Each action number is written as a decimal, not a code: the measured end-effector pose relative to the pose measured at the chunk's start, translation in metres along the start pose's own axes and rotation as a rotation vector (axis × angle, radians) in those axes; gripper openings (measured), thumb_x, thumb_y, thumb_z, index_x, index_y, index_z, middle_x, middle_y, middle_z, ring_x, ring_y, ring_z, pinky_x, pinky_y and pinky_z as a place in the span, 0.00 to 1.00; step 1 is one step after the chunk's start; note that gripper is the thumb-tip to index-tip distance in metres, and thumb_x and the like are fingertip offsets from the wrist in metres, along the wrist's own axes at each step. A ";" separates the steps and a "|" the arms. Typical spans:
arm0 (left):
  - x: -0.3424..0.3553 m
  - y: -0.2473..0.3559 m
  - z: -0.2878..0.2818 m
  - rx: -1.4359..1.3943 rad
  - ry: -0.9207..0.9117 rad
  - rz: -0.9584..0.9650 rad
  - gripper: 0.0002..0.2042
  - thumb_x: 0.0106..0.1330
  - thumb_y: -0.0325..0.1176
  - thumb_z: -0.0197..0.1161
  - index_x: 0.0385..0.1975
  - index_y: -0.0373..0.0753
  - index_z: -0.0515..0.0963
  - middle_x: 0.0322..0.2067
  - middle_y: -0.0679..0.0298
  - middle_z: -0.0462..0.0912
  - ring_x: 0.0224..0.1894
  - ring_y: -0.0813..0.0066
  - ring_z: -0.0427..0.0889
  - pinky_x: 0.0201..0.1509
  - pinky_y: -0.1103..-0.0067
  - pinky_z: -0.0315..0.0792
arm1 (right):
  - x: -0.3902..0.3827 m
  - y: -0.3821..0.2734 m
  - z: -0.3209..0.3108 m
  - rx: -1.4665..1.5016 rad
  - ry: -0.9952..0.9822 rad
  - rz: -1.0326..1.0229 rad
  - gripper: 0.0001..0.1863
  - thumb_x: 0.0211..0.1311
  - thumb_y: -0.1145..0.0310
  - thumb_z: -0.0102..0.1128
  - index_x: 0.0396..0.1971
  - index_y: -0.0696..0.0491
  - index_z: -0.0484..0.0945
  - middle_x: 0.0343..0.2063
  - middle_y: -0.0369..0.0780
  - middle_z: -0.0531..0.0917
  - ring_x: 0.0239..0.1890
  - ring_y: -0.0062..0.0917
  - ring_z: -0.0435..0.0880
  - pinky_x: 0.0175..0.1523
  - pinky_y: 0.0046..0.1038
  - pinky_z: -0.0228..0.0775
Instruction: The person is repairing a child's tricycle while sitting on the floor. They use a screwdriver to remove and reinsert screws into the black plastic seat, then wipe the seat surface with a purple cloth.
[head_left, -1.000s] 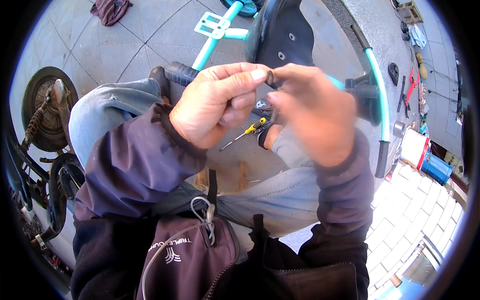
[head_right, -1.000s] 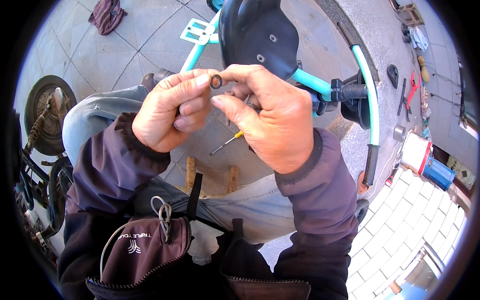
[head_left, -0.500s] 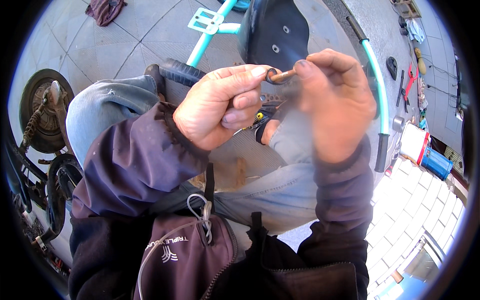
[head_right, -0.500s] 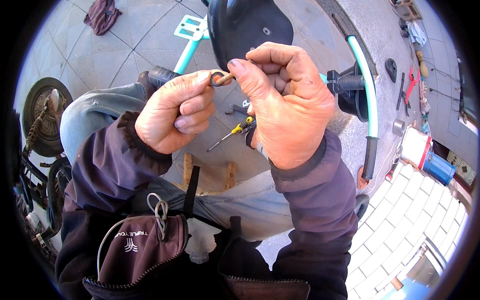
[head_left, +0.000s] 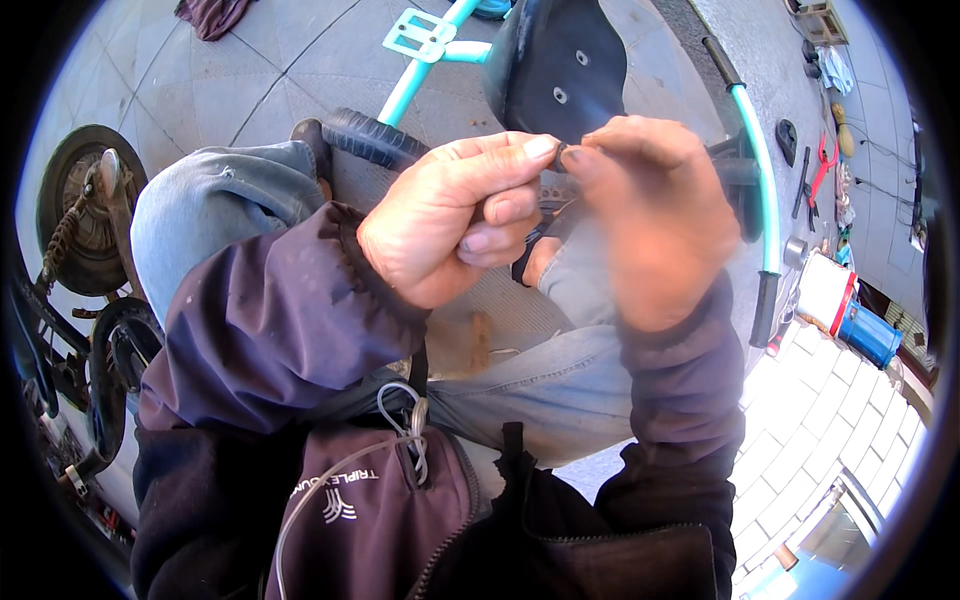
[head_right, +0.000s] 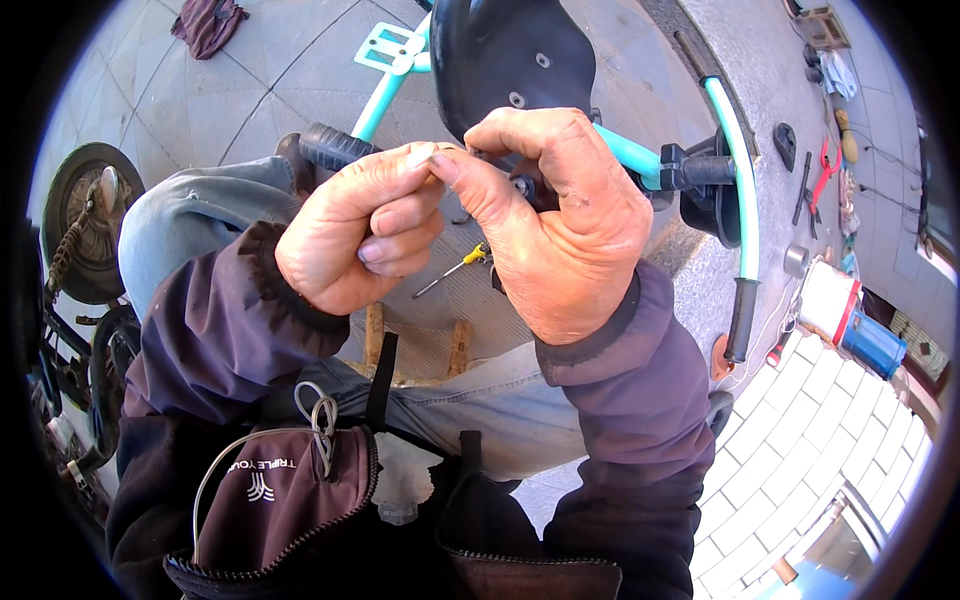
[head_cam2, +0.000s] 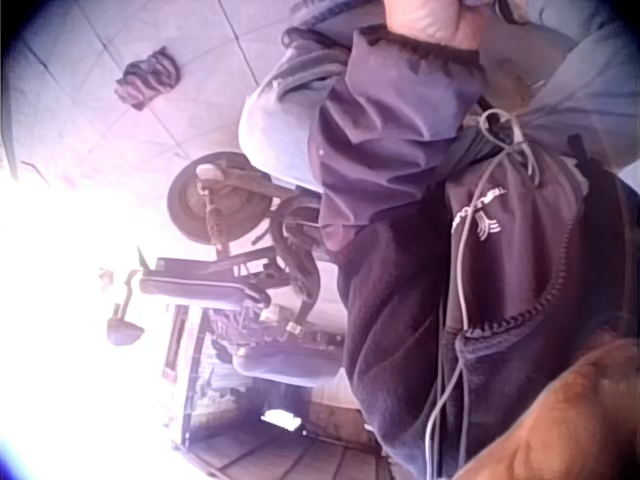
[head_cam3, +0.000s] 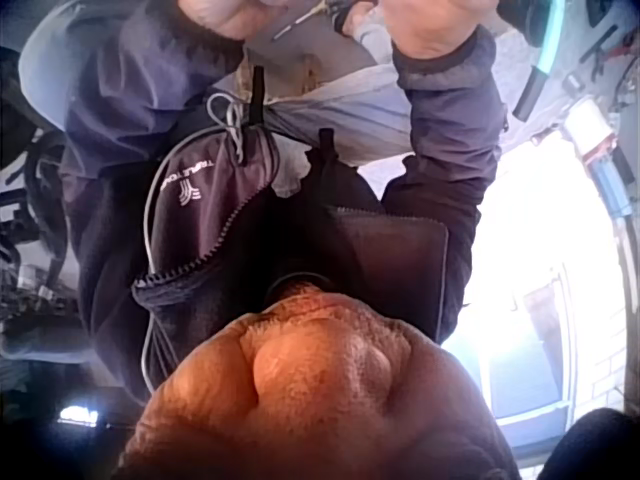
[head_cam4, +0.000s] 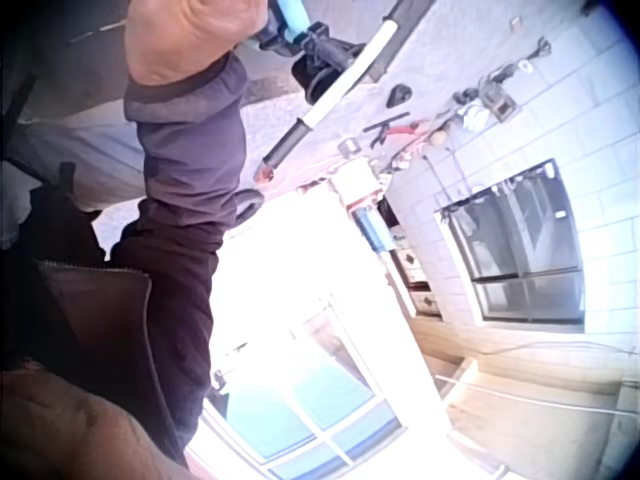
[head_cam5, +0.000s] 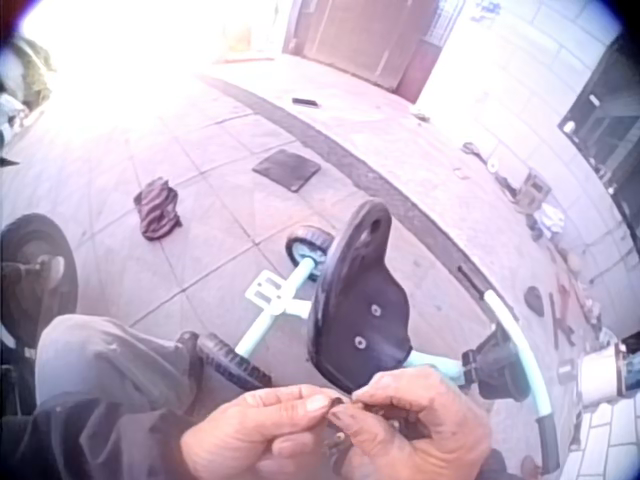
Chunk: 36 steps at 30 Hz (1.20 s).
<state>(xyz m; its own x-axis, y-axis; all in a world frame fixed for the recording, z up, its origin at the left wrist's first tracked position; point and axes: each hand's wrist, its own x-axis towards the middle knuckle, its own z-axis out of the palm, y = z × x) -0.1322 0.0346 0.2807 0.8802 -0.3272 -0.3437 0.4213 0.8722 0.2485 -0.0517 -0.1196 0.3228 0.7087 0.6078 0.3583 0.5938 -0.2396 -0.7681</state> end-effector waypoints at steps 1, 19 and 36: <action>0.000 0.000 -0.001 0.000 -0.009 0.007 0.11 0.74 0.42 0.51 0.43 0.42 0.75 0.16 0.78 0.64 0.16 0.89 0.58 0.19 0.89 0.54 | 0.000 0.000 0.000 0.022 0.002 0.019 0.11 0.54 0.78 0.70 0.36 0.56 0.77 0.30 0.35 0.80 0.30 0.14 0.77 0.35 0.18 0.69; 0.003 0.003 -0.003 -0.012 -0.074 0.026 0.11 0.73 0.42 0.53 0.38 0.40 0.73 0.15 0.78 0.63 0.16 0.90 0.57 0.19 0.89 0.52 | 0.003 -0.004 -0.003 0.057 -0.129 0.064 0.15 0.51 0.77 0.71 0.41 0.57 0.83 0.36 0.40 0.82 0.38 0.24 0.82 0.45 0.23 0.74; 0.003 0.006 -0.002 0.124 0.059 0.070 0.11 0.74 0.40 0.52 0.40 0.38 0.75 0.17 0.77 0.65 0.16 0.89 0.59 0.19 0.89 0.54 | 0.000 -0.001 -0.001 0.403 -0.056 0.436 0.12 0.58 0.76 0.67 0.43 0.59 0.81 0.35 0.38 0.82 0.33 0.15 0.78 0.38 0.17 0.71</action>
<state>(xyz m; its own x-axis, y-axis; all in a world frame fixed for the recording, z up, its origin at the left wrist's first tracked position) -0.1276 0.0399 0.2795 0.8957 -0.2421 -0.3729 0.3862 0.8392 0.3829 -0.0518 -0.1203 0.3246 0.8272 0.5591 -0.0557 0.0533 -0.1769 -0.9828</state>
